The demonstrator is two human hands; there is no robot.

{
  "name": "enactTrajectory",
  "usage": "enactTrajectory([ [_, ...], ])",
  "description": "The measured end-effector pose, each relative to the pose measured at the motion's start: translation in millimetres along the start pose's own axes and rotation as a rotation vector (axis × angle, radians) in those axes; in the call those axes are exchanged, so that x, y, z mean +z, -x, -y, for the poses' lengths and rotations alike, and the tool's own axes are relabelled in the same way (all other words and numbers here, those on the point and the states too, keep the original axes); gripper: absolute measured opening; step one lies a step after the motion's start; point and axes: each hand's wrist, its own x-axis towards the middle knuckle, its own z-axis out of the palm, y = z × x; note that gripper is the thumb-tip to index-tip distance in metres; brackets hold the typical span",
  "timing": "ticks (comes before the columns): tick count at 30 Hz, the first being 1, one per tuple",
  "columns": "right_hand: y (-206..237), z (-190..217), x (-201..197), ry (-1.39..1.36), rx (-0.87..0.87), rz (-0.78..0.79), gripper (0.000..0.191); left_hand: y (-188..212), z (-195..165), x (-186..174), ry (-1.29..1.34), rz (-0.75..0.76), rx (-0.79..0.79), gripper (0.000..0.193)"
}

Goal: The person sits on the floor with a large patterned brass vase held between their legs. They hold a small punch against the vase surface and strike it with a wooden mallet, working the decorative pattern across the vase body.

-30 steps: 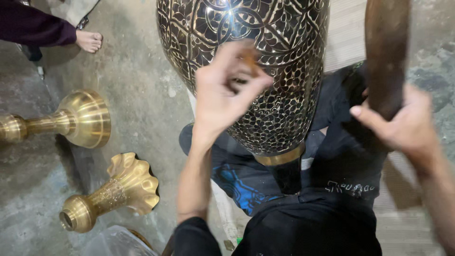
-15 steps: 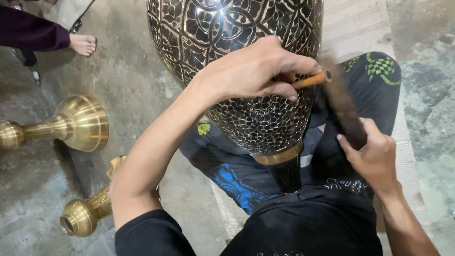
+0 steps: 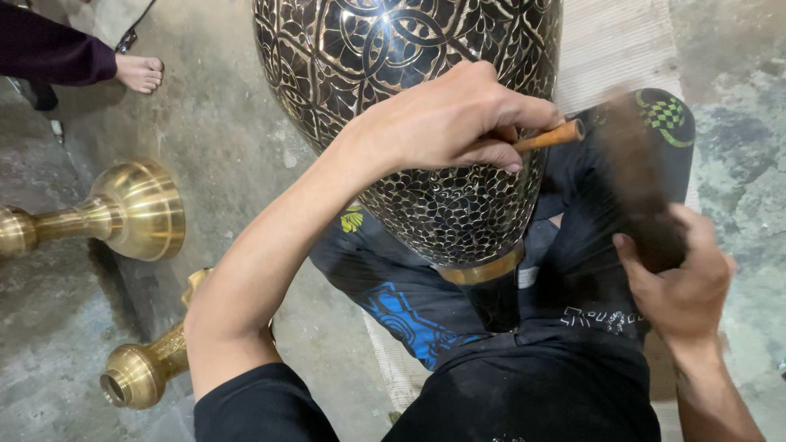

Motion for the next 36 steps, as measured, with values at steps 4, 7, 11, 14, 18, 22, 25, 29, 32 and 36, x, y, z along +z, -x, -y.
enactTrajectory([
  [4, 2, -4, -3, 0.075, -0.105, 0.071, 0.042, -3, 0, 0, 0.039, -0.003, -0.002, 0.033],
  [7, 5, -4, -2, 0.01, -0.041, 0.018, 0.041, -3, 0, -2, -0.008, 0.011, 0.001, 0.033],
  [11, 10, -5, 0, 0.013, 0.013, 0.049, 0.037, -2, -2, -3, 0.004, -0.006, 0.009, 0.035],
  [14, 12, -5, 1, -0.053, -0.027, -0.01, 0.038, -3, -1, -6, -0.01, -0.003, 0.029, 0.035],
  [18, 13, 0, -1, -0.034, 0.018, 0.041, 0.039, -4, -2, -5, -0.006, 0.019, 0.012, 0.034],
  [22, 14, 7, -3, -0.257, 0.176, 0.026, 0.038, -5, -2, -2, -0.023, 0.028, -0.038, 0.037],
  [25, 16, 10, -2, 0.084, 0.045, 0.087, 0.04, -6, -1, -3, -0.052, 0.07, -0.066, 0.034],
  [29, 18, 5, 2, -0.172, 0.08, 0.031, 0.036, -6, -1, -3, -0.003, 0.045, -0.026, 0.034],
  [32, 19, 0, 3, -0.003, 0.042, 0.083, 0.039, -7, -1, -4, -0.017, 0.028, -0.012, 0.035],
  [36, 19, -3, 2, 0.001, 0.126, 0.098, 0.03, -9, -2, -5, 0.005, 0.098, -0.084, 0.034],
])
